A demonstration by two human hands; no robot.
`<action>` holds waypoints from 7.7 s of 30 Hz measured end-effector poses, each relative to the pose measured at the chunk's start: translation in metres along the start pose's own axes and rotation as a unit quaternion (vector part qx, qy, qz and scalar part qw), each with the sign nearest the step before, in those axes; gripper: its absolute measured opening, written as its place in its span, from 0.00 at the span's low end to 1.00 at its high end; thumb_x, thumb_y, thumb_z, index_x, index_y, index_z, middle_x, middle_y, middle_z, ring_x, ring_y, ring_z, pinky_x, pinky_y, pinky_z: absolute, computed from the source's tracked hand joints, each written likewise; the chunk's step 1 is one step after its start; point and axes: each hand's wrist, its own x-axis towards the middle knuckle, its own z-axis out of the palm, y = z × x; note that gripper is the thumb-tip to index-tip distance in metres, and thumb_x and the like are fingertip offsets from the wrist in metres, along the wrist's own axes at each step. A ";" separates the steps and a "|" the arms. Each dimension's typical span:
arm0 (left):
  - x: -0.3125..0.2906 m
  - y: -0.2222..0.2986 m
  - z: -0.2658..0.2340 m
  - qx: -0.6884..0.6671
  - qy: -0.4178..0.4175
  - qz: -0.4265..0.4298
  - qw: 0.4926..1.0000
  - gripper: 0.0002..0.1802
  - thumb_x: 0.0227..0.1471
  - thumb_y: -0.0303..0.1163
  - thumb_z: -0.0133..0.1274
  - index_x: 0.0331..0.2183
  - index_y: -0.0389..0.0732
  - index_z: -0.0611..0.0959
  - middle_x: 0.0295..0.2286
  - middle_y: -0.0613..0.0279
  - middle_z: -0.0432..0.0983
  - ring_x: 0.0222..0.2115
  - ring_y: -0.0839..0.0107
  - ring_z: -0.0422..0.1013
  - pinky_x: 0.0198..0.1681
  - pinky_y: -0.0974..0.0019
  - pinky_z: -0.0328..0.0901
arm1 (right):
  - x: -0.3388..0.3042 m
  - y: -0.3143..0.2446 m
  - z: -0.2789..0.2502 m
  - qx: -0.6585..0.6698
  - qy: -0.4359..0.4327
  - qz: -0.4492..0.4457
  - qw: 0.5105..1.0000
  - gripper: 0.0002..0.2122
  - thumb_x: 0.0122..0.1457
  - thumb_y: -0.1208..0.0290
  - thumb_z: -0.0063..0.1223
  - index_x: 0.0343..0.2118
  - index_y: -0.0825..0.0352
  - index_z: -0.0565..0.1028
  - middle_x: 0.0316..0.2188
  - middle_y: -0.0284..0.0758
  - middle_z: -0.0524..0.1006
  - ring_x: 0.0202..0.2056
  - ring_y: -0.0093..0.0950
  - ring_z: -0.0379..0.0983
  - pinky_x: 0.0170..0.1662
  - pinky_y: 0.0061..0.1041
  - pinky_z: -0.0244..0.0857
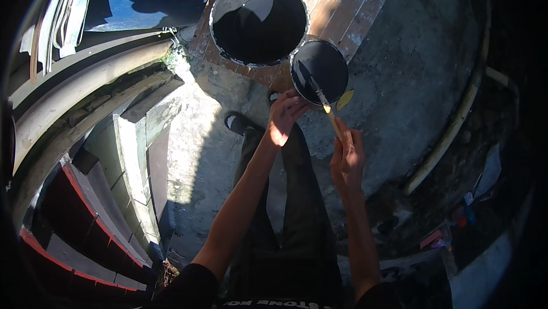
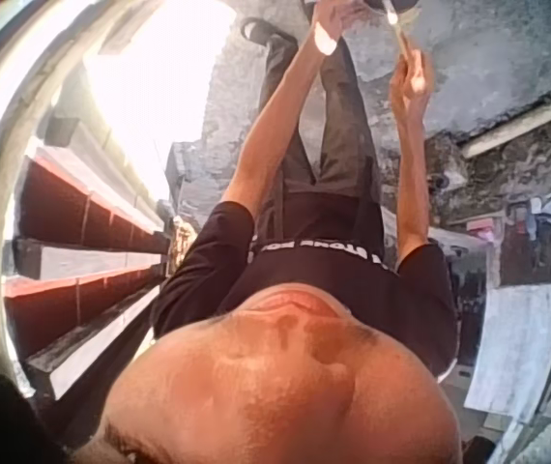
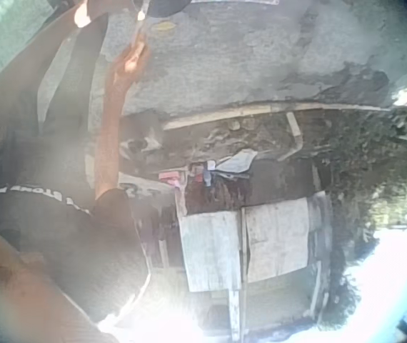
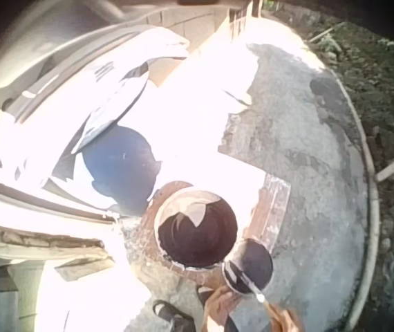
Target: Painting the edge of an outdoor concrete structure with black paint using a brush.
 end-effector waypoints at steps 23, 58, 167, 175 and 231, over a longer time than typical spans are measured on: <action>0.001 0.000 0.024 0.099 0.146 -0.062 0.982 0.22 0.56 0.34 0.54 0.49 0.32 0.74 0.42 0.60 0.74 0.42 0.73 0.71 0.52 0.68 0.64 | 0.052 -0.032 -0.024 -0.118 -0.199 0.046 0.972 0.22 0.58 0.78 0.52 0.56 0.59 0.69 0.42 0.37 0.73 0.42 0.40 0.73 0.46 0.37 0.67; 0.004 -0.003 0.021 0.022 0.195 -0.091 0.976 0.20 0.57 0.38 0.49 0.50 0.42 0.71 0.43 0.65 0.70 0.42 0.67 0.70 0.51 0.61 0.61 | 0.040 0.013 -0.029 0.170 -0.080 0.235 0.954 0.17 0.61 0.74 0.52 0.53 0.68 0.73 0.24 0.27 0.74 0.26 0.14 0.64 0.31 0.16 0.60; -0.639 0.135 -0.268 0.195 0.561 0.316 0.740 0.22 0.50 0.40 0.54 0.45 0.37 0.81 0.41 0.47 0.79 0.44 0.57 0.76 0.48 0.62 0.68 | -0.121 -0.512 0.167 0.390 -0.128 -0.148 0.900 0.12 0.58 0.65 0.57 0.34 0.71 0.81 0.24 0.33 0.79 0.26 0.22 0.74 0.29 0.24 0.66; -0.648 -0.025 -0.293 0.536 0.532 -0.131 0.642 0.22 0.48 0.42 0.54 0.43 0.41 0.83 0.41 0.49 0.79 0.41 0.51 0.76 0.44 0.55 0.70 | -0.109 -0.569 0.184 0.100 -0.039 -0.524 0.845 0.16 0.57 0.56 0.55 0.33 0.67 0.80 0.25 0.47 0.79 0.30 0.45 0.78 0.34 0.37 0.70; -0.685 0.086 -0.308 0.573 0.487 -0.043 0.658 0.13 0.51 0.33 0.51 0.39 0.40 0.81 0.40 0.46 0.76 0.42 0.50 0.74 0.42 0.53 0.70 | -0.235 -0.589 0.298 0.163 -0.249 -0.541 0.786 0.10 0.55 0.66 0.57 0.28 0.70 0.78 0.23 0.48 0.77 0.27 0.48 0.75 0.32 0.36 0.69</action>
